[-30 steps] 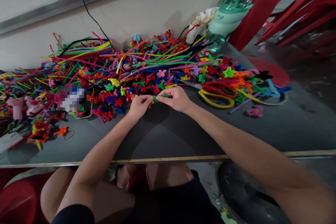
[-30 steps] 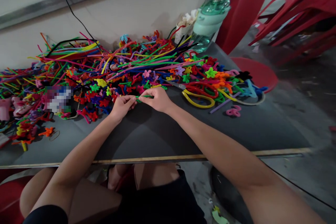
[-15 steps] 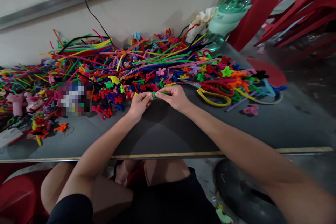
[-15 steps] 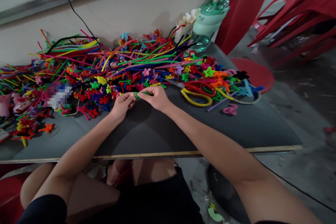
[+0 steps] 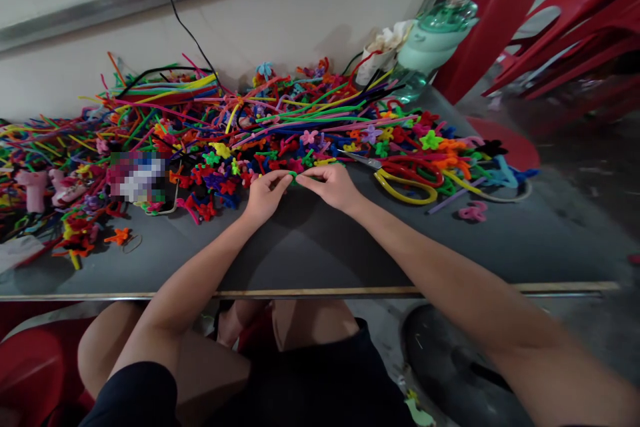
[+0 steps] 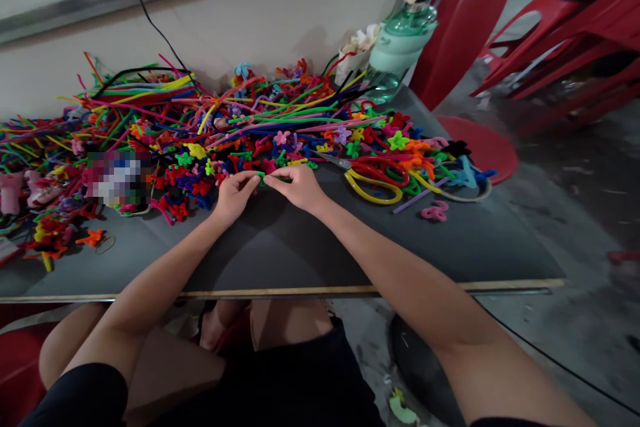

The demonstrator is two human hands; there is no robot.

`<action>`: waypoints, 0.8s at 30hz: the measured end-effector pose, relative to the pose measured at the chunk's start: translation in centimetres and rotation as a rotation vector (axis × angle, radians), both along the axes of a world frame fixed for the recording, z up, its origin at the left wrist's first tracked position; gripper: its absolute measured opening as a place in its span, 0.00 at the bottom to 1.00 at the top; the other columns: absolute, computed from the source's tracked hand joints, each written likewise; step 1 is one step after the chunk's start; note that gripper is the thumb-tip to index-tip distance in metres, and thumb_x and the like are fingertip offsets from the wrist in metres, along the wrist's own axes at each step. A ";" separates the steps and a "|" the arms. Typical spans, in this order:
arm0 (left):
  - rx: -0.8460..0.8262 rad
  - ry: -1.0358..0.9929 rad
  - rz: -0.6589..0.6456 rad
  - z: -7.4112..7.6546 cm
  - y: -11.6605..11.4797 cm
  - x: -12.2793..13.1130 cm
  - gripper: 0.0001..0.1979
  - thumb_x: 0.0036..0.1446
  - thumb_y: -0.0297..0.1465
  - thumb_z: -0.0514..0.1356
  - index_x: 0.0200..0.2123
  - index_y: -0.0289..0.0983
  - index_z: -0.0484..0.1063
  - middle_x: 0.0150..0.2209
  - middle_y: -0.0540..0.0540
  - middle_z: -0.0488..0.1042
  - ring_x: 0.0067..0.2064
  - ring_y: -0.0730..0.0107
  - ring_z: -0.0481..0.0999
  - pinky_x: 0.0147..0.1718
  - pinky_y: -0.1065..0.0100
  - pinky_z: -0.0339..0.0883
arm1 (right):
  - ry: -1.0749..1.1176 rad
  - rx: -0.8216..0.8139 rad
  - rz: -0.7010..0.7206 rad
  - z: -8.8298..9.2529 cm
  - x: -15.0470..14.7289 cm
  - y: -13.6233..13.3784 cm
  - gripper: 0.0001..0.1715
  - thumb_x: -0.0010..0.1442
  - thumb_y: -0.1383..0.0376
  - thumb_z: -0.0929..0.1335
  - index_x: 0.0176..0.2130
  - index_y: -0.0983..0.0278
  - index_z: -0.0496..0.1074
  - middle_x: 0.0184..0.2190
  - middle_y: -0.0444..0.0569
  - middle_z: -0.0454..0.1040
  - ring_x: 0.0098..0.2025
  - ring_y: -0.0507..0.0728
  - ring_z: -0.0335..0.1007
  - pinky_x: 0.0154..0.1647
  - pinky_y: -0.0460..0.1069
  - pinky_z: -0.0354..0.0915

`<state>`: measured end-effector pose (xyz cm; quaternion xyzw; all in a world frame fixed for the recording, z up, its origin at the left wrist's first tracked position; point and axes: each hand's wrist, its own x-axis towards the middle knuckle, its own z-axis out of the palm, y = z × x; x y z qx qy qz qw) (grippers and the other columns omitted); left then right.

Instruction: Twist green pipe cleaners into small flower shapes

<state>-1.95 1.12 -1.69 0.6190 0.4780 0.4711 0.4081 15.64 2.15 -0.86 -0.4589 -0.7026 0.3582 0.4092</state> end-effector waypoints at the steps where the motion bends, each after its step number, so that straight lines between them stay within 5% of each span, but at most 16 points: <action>1: 0.008 0.016 0.010 0.0 0.0 0.0 0.09 0.56 0.33 0.61 0.35 0.35 0.78 0.27 0.49 0.76 0.25 0.77 0.70 0.26 0.73 0.64 | -0.004 -0.002 0.010 0.0 0.0 -0.1 0.19 0.54 0.52 0.69 0.30 0.65 0.80 0.24 0.47 0.76 0.25 0.52 0.66 0.27 0.47 0.57; 10: -0.078 -0.118 0.127 -0.2 0.0 0.1 0.09 0.52 0.35 0.64 0.32 0.34 0.78 0.22 0.50 0.73 0.21 0.79 0.65 0.23 0.73 0.61 | 0.060 -0.144 0.179 0.8 -0.2 -0.8 0.22 0.57 0.50 0.66 0.28 0.66 0.74 0.15 0.41 0.65 0.16 0.47 0.56 0.21 0.46 0.53; 16: -0.027 -0.024 0.033 -0.2 0.2 -0.1 0.15 0.61 0.39 0.56 0.36 0.35 0.78 0.18 0.52 0.69 0.22 0.77 0.68 0.22 0.74 0.60 | 0.098 -0.202 0.120 0.6 -0.1 -0.5 0.21 0.55 0.50 0.68 0.28 0.66 0.74 0.15 0.41 0.65 0.15 0.47 0.55 0.18 0.45 0.51; 24: 0.050 0.095 0.028 -0.3 0.4 -0.3 0.08 0.57 0.31 0.59 0.36 0.36 0.78 0.26 0.50 0.76 0.22 0.79 0.70 0.24 0.74 0.64 | 0.003 -0.196 0.086 0.3 0.2 0.1 0.19 0.56 0.52 0.67 0.30 0.65 0.76 0.16 0.43 0.69 0.16 0.48 0.58 0.21 0.46 0.56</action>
